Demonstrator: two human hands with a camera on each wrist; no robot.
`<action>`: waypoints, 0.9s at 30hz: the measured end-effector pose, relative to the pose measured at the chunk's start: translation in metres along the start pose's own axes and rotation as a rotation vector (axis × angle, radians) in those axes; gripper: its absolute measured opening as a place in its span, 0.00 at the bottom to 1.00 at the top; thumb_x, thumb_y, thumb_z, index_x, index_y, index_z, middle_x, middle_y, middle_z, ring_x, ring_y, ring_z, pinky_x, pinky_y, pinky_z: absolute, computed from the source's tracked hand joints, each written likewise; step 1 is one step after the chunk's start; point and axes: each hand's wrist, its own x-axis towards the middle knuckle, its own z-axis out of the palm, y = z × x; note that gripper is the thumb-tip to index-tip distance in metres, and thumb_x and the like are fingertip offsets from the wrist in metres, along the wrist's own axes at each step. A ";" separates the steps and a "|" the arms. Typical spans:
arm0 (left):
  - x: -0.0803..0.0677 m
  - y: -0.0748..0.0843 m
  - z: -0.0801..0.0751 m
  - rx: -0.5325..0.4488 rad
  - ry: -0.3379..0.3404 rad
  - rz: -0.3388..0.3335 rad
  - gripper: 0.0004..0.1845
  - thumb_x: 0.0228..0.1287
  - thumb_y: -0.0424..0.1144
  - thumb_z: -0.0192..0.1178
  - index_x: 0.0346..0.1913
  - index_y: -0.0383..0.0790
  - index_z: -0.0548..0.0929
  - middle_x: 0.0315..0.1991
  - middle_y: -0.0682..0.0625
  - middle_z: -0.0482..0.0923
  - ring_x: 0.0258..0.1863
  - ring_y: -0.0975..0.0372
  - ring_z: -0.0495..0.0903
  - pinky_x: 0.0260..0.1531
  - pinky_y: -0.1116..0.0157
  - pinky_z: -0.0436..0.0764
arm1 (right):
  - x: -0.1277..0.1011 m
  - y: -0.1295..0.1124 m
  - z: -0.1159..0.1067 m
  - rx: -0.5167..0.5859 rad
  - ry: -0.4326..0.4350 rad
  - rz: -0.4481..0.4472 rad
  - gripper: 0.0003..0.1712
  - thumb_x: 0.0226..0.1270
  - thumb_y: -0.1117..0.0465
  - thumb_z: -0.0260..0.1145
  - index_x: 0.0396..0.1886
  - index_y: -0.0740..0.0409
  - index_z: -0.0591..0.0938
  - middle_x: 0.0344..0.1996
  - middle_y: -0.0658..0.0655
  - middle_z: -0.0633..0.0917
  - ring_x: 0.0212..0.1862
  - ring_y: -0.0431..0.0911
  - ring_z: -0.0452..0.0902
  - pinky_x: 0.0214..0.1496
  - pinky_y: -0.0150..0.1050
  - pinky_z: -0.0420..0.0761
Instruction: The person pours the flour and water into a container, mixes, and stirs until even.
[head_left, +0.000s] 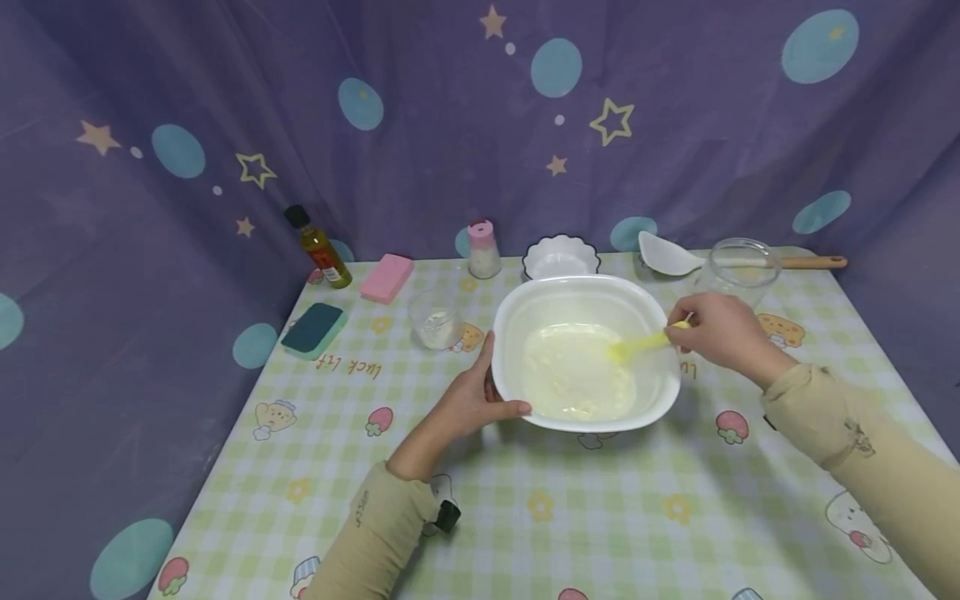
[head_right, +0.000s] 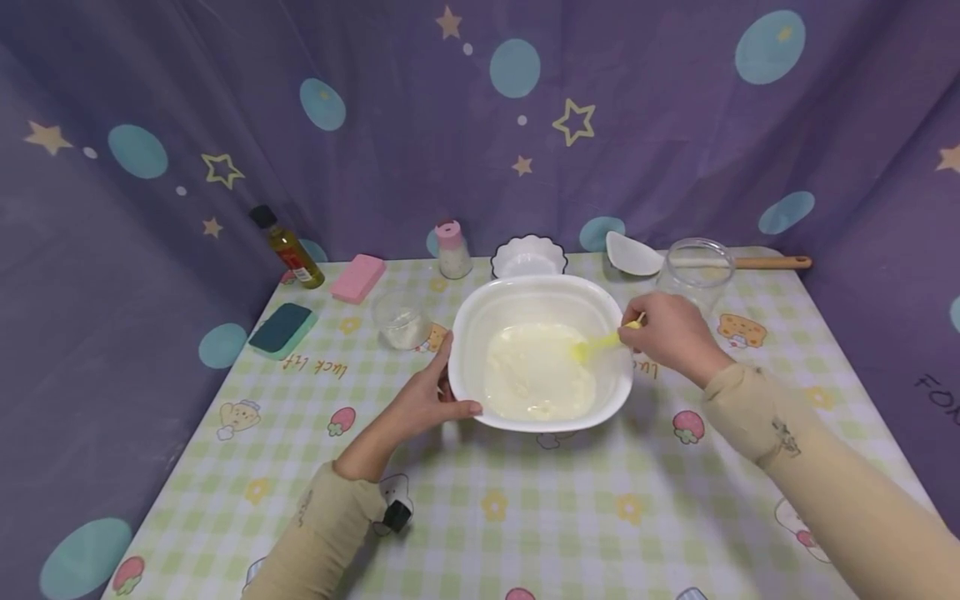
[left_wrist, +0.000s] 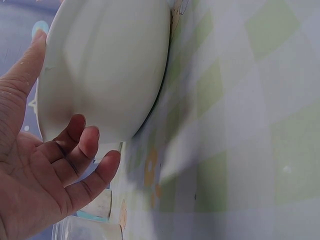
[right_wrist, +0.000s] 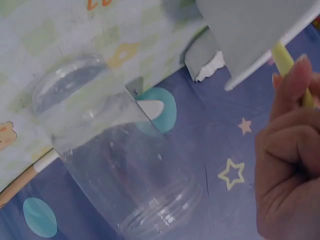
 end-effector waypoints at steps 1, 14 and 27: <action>0.000 0.000 0.000 0.003 0.001 0.001 0.67 0.50 0.48 0.77 0.79 0.52 0.34 0.53 0.41 0.79 0.39 0.61 0.78 0.39 0.64 0.77 | -0.001 0.000 -0.001 0.001 -0.016 -0.004 0.07 0.64 0.61 0.64 0.34 0.60 0.85 0.19 0.50 0.82 0.24 0.46 0.75 0.28 0.41 0.71; 0.000 0.000 0.000 0.018 0.003 0.006 0.66 0.50 0.47 0.77 0.79 0.53 0.34 0.53 0.41 0.79 0.39 0.60 0.78 0.39 0.64 0.77 | -0.007 -0.015 0.011 0.095 -0.184 -0.107 0.04 0.62 0.62 0.68 0.29 0.56 0.85 0.15 0.48 0.82 0.21 0.44 0.72 0.25 0.39 0.67; 0.000 -0.002 0.000 0.044 0.011 0.011 0.66 0.50 0.50 0.76 0.79 0.54 0.35 0.48 0.45 0.80 0.36 0.62 0.78 0.37 0.65 0.77 | 0.010 -0.034 0.049 0.133 -0.109 -0.174 0.06 0.64 0.62 0.67 0.27 0.55 0.84 0.15 0.46 0.83 0.21 0.43 0.74 0.30 0.40 0.69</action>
